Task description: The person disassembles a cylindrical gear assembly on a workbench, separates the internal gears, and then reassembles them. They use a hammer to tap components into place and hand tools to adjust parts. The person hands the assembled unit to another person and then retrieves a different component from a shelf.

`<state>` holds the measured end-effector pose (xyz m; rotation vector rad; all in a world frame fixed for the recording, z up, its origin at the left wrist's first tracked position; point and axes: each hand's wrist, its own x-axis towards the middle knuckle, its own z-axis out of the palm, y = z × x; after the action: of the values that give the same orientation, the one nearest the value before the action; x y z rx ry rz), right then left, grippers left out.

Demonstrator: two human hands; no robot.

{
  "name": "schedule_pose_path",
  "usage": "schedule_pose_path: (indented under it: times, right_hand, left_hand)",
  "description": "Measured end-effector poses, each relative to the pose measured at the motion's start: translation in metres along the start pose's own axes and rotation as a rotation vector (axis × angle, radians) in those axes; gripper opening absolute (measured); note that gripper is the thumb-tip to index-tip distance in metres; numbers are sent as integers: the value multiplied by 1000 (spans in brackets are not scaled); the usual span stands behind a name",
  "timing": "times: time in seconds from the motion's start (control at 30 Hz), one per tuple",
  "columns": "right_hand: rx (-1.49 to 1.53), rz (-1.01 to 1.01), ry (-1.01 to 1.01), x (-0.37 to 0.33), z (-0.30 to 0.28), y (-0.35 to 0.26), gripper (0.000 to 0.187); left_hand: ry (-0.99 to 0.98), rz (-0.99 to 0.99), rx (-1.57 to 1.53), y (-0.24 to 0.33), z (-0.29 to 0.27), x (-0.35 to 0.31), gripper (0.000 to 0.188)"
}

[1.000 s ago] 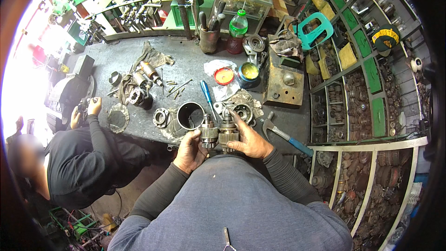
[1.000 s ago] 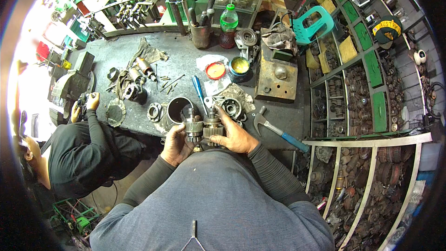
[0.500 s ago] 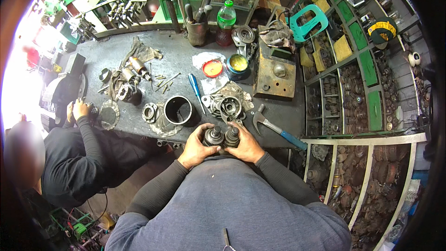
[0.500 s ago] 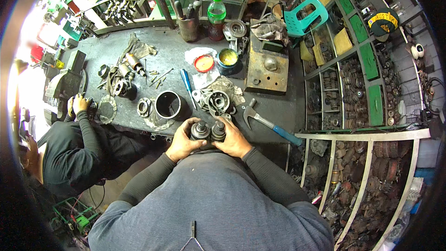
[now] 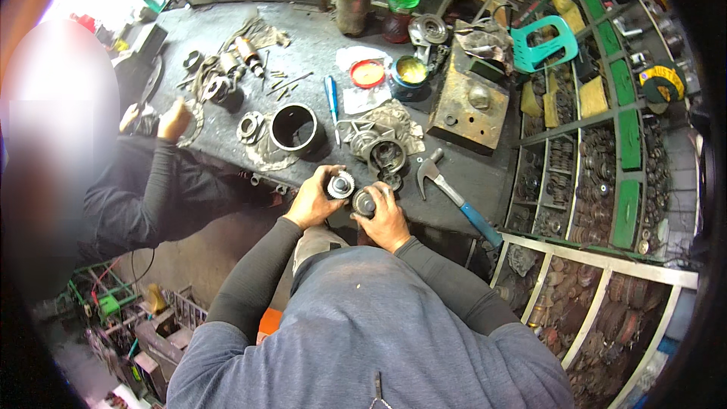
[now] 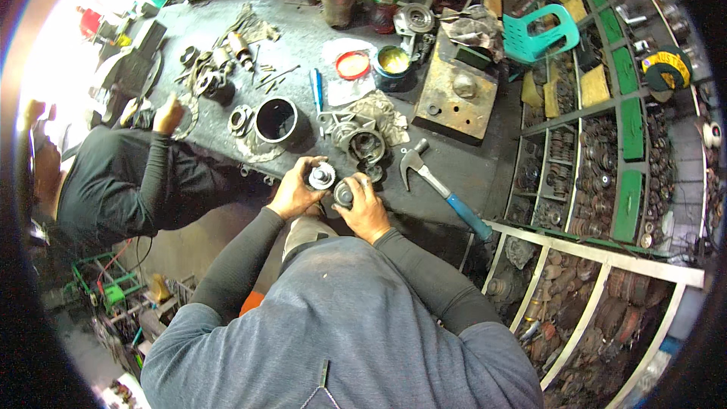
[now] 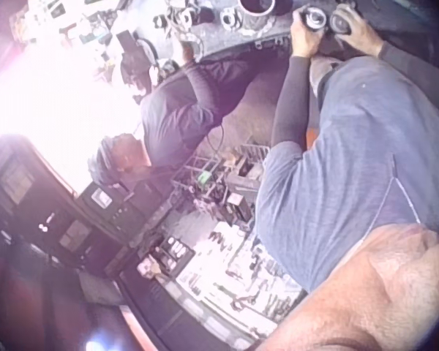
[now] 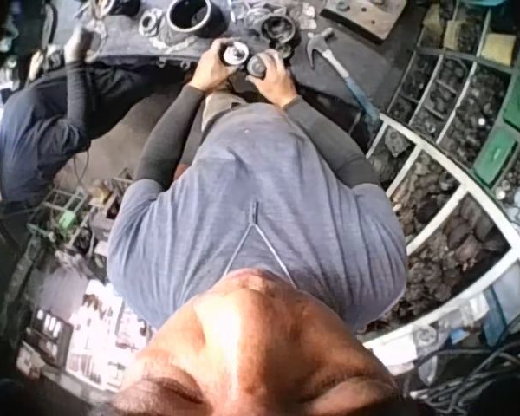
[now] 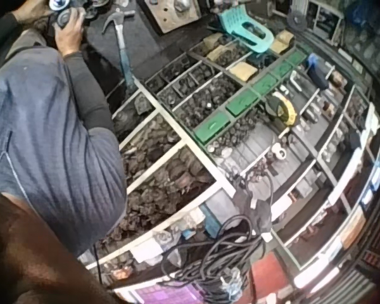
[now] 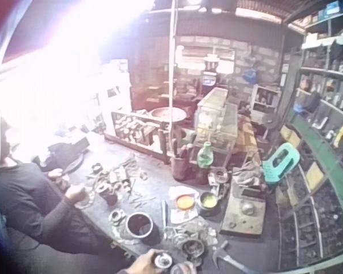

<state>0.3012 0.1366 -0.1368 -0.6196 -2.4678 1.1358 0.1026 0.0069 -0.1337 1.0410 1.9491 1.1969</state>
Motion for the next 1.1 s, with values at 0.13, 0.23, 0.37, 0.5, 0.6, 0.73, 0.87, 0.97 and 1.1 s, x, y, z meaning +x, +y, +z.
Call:
schedule_pose_path:
  times: [0.13, 0.23, 0.37, 0.5, 0.6, 0.73, 0.87, 0.97, 1.1]
  right_hand:
    - [-61, -19, 90, 4, 12, -2, 81]
    - [2, 51, 188, 14, 17, 0, 84]
    - [-67, 70, 217, 16, 23, 2, 90]
    - [-60, 143, 277, 7, 33, 1, 90]
    - [-92, 258, 342, 5, 39, -2, 92]
    - [-81, 400, 322, 7, 44, -10, 98]
    - [-100, 398, 357, 5, 49, -6, 98]
    - [-110, 440, 317, 9, 46, -11, 96]
    - [-106, 443, 302, 8, 38, -12, 93]
  left_hand:
    - [-17, -21, 35, 5, 0, 2, 82]
    - [-20, 2, 65, -2, 0, -2, 87]
    - [-22, 68, 24, -1, -7, -4, 94]
    - [-68, 73, 49, -5, -16, -2, 87]
    - [-68, 140, 62, -11, -17, 1, 83]
    - [-82, 137, 82, -11, -26, -3, 85]
    - [-84, 126, 79, -12, -37, -11, 86]
    - [-53, 119, 85, -29, -48, -24, 85]
    - [-37, 106, 61, -28, -51, -44, 82]
